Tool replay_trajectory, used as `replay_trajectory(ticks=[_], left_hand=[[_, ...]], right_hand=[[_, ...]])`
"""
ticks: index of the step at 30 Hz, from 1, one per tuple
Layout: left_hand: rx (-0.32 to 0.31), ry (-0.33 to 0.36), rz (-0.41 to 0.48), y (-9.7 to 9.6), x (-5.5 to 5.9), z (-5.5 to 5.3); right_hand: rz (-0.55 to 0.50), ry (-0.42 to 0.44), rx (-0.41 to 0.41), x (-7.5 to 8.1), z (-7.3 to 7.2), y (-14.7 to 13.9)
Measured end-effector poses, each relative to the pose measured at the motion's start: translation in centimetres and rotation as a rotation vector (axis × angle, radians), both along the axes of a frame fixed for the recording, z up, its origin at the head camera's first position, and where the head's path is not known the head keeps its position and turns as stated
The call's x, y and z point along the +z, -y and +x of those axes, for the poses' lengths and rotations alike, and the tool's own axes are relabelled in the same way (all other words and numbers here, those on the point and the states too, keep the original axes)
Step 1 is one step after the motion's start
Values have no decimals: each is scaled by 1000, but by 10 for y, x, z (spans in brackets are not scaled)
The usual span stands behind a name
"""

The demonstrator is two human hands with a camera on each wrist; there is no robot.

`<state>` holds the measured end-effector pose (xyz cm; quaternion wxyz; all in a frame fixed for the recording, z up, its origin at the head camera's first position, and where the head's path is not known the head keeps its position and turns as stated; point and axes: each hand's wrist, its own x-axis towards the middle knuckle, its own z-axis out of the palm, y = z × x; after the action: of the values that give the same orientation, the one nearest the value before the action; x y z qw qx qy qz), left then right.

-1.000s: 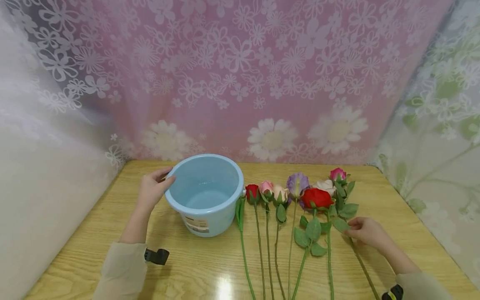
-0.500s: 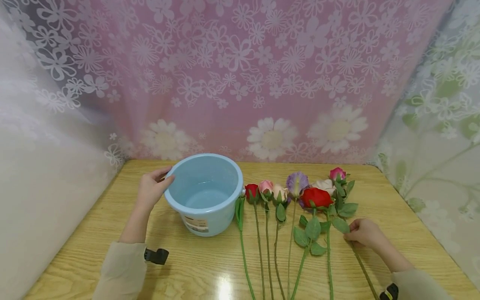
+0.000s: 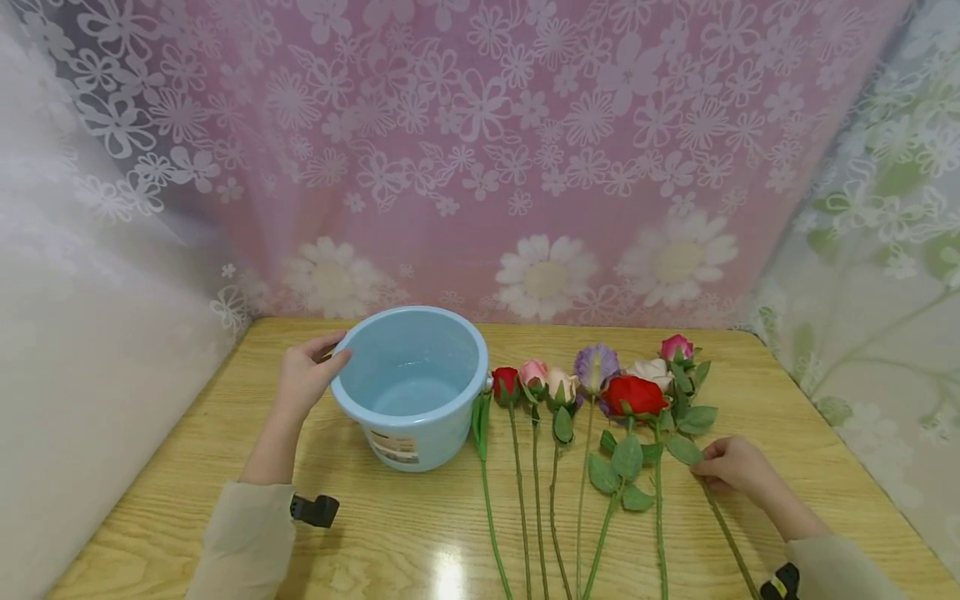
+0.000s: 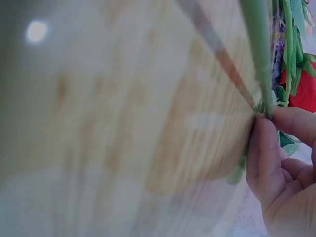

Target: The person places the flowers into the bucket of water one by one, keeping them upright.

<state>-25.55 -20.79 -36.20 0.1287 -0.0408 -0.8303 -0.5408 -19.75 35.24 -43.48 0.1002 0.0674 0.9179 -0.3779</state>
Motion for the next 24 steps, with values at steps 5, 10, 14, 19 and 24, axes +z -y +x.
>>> replay_trajectory(ticks=[5, 10, 14, 19, 24], left_hand=[[0, 4, -5, -1, 1, 0], [-3, 12, 9, 0, 0, -1], [0, 7, 8, 0, -1, -1], [4, 7, 2, 1, -1, -1], [9, 8, 3, 1, -1, -1]], right_hand=[[-26, -10, 19, 2, 2, -3], [-55, -2, 11, 3, 2, -6], [-81, 4, 7, 7, 1, -9], [-86, -17, 7, 13, 3, -11], [-117, -23, -3, 20, 5, -13]])
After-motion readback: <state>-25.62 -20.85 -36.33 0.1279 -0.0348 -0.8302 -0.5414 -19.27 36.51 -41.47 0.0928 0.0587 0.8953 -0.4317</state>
